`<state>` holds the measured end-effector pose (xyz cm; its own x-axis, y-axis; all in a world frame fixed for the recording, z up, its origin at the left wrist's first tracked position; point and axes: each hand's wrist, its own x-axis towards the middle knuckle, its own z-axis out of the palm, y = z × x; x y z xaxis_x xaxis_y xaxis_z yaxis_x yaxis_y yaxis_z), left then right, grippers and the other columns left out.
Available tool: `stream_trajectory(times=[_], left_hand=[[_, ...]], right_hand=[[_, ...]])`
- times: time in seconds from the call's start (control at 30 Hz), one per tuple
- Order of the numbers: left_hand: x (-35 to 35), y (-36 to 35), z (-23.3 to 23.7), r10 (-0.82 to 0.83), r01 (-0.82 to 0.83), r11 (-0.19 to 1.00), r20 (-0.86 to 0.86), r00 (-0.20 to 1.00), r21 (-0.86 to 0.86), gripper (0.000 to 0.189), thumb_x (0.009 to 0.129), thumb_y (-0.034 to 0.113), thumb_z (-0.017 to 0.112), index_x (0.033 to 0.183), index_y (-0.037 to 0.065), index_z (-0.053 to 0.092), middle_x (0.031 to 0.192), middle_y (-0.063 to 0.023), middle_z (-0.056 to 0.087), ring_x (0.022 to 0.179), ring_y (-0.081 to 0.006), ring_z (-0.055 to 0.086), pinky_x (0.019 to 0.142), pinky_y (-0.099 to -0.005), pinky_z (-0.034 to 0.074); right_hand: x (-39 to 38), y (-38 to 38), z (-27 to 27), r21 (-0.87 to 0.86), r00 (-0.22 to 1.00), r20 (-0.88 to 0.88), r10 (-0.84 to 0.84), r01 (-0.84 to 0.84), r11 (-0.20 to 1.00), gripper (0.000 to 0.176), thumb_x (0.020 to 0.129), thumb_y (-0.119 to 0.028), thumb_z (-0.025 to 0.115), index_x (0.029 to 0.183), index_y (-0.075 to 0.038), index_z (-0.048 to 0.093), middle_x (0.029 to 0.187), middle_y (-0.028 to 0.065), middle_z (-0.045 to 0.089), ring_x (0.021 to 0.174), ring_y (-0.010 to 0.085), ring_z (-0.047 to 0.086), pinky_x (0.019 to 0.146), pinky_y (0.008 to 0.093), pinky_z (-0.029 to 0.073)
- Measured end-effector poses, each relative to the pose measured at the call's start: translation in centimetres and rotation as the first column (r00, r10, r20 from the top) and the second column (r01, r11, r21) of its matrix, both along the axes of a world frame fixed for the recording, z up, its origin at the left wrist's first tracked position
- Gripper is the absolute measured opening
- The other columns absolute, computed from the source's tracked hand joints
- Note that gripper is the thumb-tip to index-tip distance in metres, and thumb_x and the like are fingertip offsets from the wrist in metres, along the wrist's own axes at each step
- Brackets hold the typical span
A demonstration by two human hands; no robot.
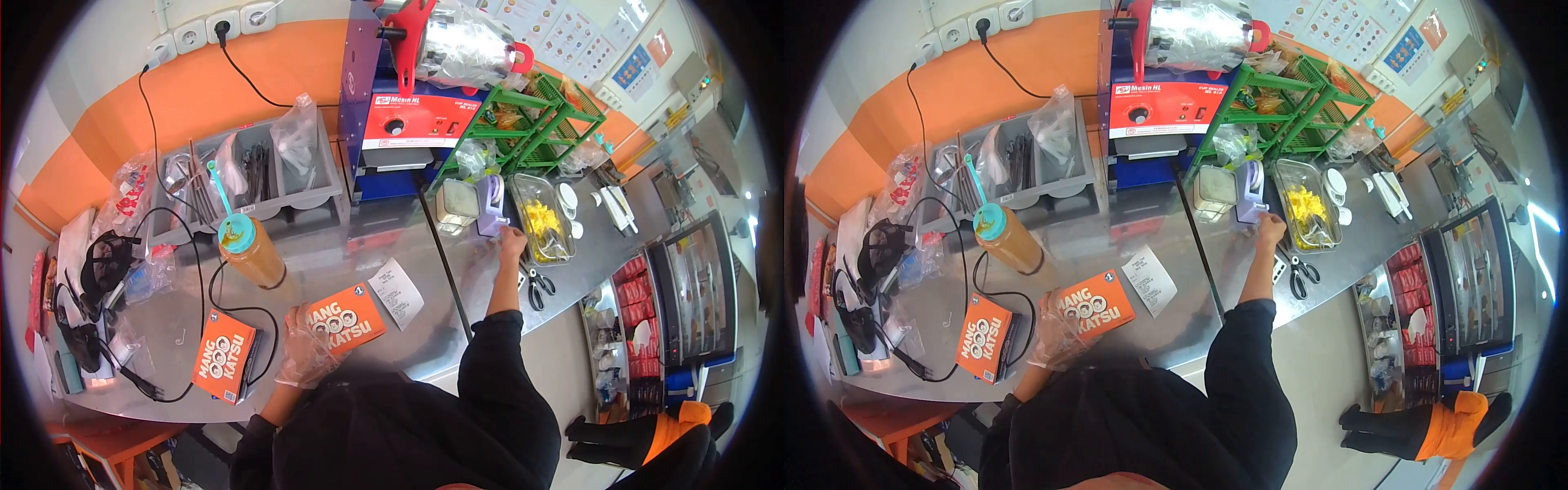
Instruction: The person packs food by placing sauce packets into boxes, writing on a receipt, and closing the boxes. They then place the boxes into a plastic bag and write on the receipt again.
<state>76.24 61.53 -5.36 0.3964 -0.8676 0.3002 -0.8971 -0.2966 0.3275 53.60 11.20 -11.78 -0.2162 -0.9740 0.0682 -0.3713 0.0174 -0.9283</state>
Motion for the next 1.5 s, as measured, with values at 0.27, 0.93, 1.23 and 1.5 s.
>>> stream_trajectory(times=[0.27, 0.93, 1.23, 1.5], left_hand=[[-0.5, 0.2, -1.0, 0.03, -0.03, 1.0, -0.002, 1.0, -0.007, 0.059, 0.064, 0.044, 0.077, 0.087, -0.009, 0.066, 0.122, -0.0327, 0.043, 0.109, -0.0479, 0.045, 0.089, -0.057, 0.042], [-1.4, -0.3, -3.9, 0.155, -0.16, 0.987, -0.149, 0.977, -0.022, 0.045, 0.062, 0.035, 0.074, 0.084, -0.003, 0.07, 0.137, -0.0283, 0.035, 0.124, -0.044, 0.035, 0.095, -0.0635, 0.035], [-1.4, -0.1, -1.2, 0.189, -0.147, 0.964, -0.188, 0.964, 0.22, 0.044, 0.065, 0.038, 0.071, 0.092, 0.003, 0.073, 0.141, -0.0251, 0.035, 0.128, -0.0415, 0.033, 0.097, -0.0604, 0.035], [-0.7, 0.2, -3.3, 0.145, -0.16, 0.987, -0.304, 0.942, -0.024, 0.034, 0.063, 0.027, 0.072, 0.079, -0.003, 0.069, 0.132, -0.0301, 0.04, 0.118, -0.0452, 0.041, 0.095, -0.056, 0.038]], right_hand=[[2.9, 11.7, 3.3, -0.079, 0.946, -0.059, 0.319, -0.323, 0.943, 0.015, 0.083, -0.016, 0.068, 0.085, -0.002, 0.072, 0.076, 0.0084, 0.069, 0.07, 0.0162, 0.063, 0.066, 0.0299, 0.048], [9.6, 39.1, 6.0, 0.494, 0.642, 0.01, 0.766, -0.669, 0.555, 0.031, 0.085, -0.025, 0.071, 0.073, 0.003, 0.063, 0.059, 0.005, 0.061, 0.044, 0.0097, 0.054, 0.041, 0.0237, 0.038], [7.7, 37.5, 4.3, 0.51, 0.457, 0.347, 0.819, -0.825, 0.244, 0.024, 0.094, -0.024, 0.061, 0.088, -0.001, 0.058, 0.057, -0.002, 0.048, 0.044, 0.0058, 0.039, 0.041, 0.0238, 0.03], [6.8, 38.5, -1.1, 0.027, 0.442, -0.202, 0.874, -0.89, 0.456, 0.026, 0.094, -0.023, 0.061, 0.078, -0.002, 0.063, 0.058, 0.0044, 0.059, 0.05, 0.0129, 0.056, 0.048, 0.028, 0.041]])
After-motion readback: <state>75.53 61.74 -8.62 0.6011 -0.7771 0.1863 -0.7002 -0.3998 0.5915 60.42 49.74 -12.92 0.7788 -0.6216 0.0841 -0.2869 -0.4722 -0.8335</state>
